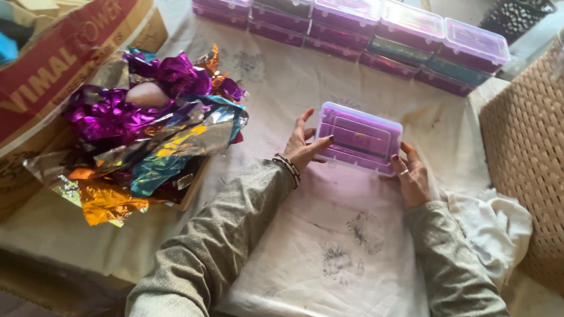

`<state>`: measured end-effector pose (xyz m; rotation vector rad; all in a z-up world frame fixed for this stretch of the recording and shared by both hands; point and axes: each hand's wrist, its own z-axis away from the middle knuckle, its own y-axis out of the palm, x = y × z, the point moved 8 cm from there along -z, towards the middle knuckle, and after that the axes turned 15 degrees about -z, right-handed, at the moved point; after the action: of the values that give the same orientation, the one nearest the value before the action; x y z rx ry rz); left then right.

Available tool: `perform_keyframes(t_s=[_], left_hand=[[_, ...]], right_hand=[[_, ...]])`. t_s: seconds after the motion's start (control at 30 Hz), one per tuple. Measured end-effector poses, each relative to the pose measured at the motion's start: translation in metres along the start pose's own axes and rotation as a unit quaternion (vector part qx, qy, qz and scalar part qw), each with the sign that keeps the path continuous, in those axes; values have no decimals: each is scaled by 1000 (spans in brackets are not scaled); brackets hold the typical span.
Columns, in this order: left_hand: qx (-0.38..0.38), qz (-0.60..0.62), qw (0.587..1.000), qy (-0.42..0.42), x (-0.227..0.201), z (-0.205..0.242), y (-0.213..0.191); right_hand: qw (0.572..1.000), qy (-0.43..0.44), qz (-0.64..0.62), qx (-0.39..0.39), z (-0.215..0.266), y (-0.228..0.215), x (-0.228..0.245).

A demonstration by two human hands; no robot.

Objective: The recorder is cleaning wooden blocks and wrapping them in decorative foil before placing them into small plastic boxes.

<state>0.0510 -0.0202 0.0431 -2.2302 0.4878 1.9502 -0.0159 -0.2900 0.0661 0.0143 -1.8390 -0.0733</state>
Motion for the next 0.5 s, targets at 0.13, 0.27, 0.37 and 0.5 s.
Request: perform_keyframes(t_s=[0.13, 0.27, 0.37, 0.5], left_hand=[[-12, 67, 997, -32, 47, -17, 9], [9, 125, 990, -58, 57, -13, 38], [-22, 134, 985, -106, 36, 0, 45], [-87, 185, 972, -113, 34, -23, 35]], right_hand=[[999, 19, -36, -19, -2, -6, -2], [995, 18, -80, -51, -4, -13, -9], [997, 12, -67, -48, -2, -13, -7], [998, 15, -51, -34, 1, -2, 0]])
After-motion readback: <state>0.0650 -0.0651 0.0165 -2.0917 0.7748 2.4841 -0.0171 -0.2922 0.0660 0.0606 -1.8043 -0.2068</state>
